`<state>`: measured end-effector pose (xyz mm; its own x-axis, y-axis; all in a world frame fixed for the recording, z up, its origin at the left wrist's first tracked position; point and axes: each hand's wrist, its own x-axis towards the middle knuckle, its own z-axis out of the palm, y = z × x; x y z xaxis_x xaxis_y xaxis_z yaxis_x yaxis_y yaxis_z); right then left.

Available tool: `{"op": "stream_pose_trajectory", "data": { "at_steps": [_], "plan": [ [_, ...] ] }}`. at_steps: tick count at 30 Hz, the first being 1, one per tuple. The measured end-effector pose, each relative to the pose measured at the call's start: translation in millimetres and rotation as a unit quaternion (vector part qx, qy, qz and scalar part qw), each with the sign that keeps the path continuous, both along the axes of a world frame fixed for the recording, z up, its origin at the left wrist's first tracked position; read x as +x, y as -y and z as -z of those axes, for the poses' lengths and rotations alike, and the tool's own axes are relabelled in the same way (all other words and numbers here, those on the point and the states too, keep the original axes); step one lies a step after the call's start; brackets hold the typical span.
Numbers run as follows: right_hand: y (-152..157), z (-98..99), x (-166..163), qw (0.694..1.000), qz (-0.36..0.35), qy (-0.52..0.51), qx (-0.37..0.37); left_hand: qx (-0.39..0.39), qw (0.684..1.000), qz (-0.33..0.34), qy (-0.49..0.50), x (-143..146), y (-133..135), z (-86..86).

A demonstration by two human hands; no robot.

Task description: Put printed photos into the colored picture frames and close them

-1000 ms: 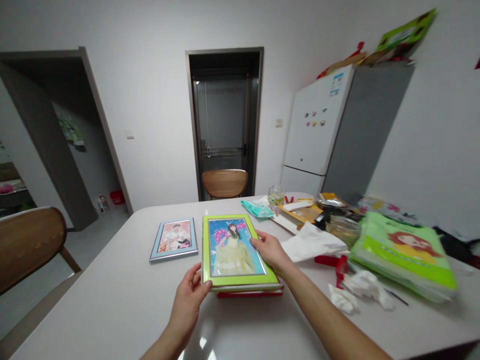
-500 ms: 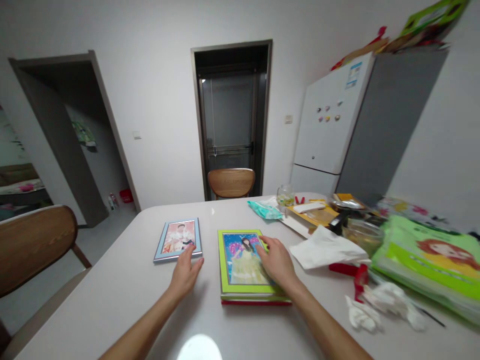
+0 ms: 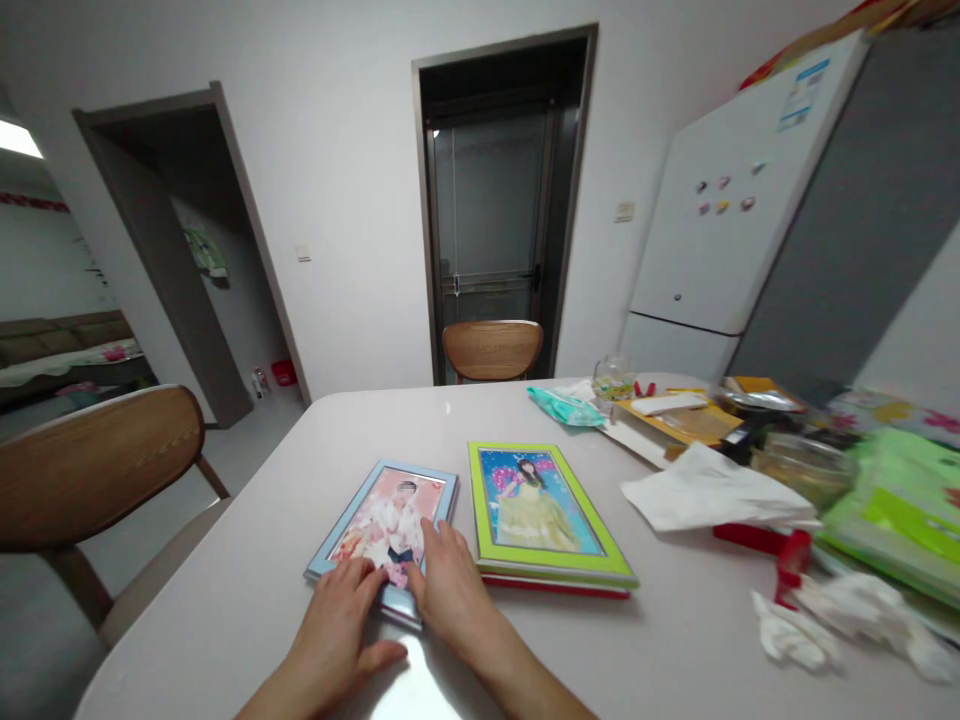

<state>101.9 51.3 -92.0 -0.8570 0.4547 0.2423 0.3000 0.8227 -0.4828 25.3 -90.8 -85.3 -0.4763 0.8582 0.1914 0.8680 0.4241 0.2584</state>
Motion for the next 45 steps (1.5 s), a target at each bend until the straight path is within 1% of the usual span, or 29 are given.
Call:
{"op": "stream_pose_trajectory", "data": {
  "at_steps": [3, 5, 8, 10, 12, 13, 15, 16, 17, 18, 20, 22, 23, 24, 26, 27, 30, 32, 34, 36, 39, 41, 45],
  "plan": [
    [1.3, 9.6, 1.5, 1.000, 0.010, 0.022, -0.006, 0.001, 0.994, 0.095, -0.055, 17.3, 24.2, 9.4],
    [2.0, 14.0, 4.7, 1.000, 0.010, 0.020, -0.013, 0.022, 0.986, 0.129, -0.099, 24.4, 33.5, 19.6],
    [1.6, 16.9, 11.4, 0.999, 0.007, 0.005, -0.046, 0.071, 0.980, 0.134, -0.128, 32.8, 40.8, 34.9],
    [0.1, 17.0, 16.6, 0.997, 0.004, -0.017, -0.074, 0.098, 0.976, 0.142, -0.136, 39.0, 43.2, 39.6],
    [-1.4, 14.7, 21.4, 0.992, -0.001, -0.057, -0.113, 0.132, 0.971, 0.151, -0.131, 44.8, 44.2, 35.3],
    [-1.5, 12.0, 23.3, 0.987, -0.004, -0.083, -0.136, 0.160, 0.969, 0.150, -0.115, 47.1, 44.1, 29.0],
    [1.2, 3.2, 25.0, 0.974, -0.011, -0.128, -0.189, 0.237, 0.962, 0.125, -0.051, 49.6, 42.5, 9.6],
    [4.4, -2.5, 24.6, 0.967, -0.016, -0.143, -0.212, 0.282, 0.955, 0.096, -0.006, 49.8, 41.2, -2.1],
    [8.8, -8.5, 23.2, 0.961, -0.026, -0.151, -0.230, 0.327, 0.943, 0.054, 0.042, 49.2, 39.6, -14.0],
    [14.1, -14.0, 20.9, 0.957, -0.040, -0.157, -0.239, 0.368, 0.925, 0.002, 0.094, 48.2, 37.9, -24.9],
    [25.8, -21.7, 13.9, 0.956, -0.087, -0.164, -0.225, 0.429, 0.878, -0.090, 0.194, 44.5, 35.3, -40.6],
    [35.8, -22.9, 5.7, 0.960, -0.135, -0.159, -0.185, 0.454, 0.835, -0.142, 0.278, 38.7, 35.2, -44.9],
    [39.1, -21.1, 2.1, 0.964, -0.151, -0.147, -0.161, 0.451, 0.823, -0.154, 0.310, 35.0, 36.7, -42.5],
    [41.2, -18.2, -0.7, 0.969, -0.158, -0.129, -0.138, 0.440, 0.817, -0.164, 0.334, 30.8, 39.1, -37.6],
    [41.9, -10.6, -3.4, 0.980, -0.149, -0.087, -0.096, 0.406, 0.822, -0.185, 0.354, 21.4, 46.8, -22.4],
    [41.0, -6.8, -3.3, 0.985, -0.142, -0.068, -0.073, 0.386, 0.832, -0.193, 0.349, 16.5, 51.3, -13.5],
    [36.9, 1.0, 0.0, 0.991, -0.128, -0.030, -0.016, 0.311, 0.875, -0.195, 0.314, 4.7, 63.7, 10.8],
    [34.8, 2.5, 2.1, 0.992, -0.124, -0.016, 0.005, 0.258, 0.906, -0.193, 0.276, 0.6, 68.0, 19.9],
    [33.3, 1.6, 3.0, 0.992, -0.122, -0.007, 0.015, 0.208, 0.935, -0.185, 0.218, -0.7, 68.8, 22.6],
    [31.4, -0.3, 2.6, 0.992, -0.124, 0.002, 0.019, 0.163, 0.960, -0.166, 0.154, -0.5, 67.8, 21.4],
    [27.1, -2.5, 0.6, 0.988, -0.154, 0.011, 0.022, 0.113, 0.980, -0.141, 0.084, 0.1, 65.9, 19.9],
    [24.2, -2.9, -1.6, 0.981, -0.191, 0.010, 0.024, 0.108, 0.985, -0.121, 0.053, 0.3, 64.6, 21.6],
    [22.5, -1.3, -7.1, 0.969, -0.247, -0.003, 0.020, 0.137, 0.989, -0.034, 0.038, 0.8, 60.2, 26.6]
  ]
}}
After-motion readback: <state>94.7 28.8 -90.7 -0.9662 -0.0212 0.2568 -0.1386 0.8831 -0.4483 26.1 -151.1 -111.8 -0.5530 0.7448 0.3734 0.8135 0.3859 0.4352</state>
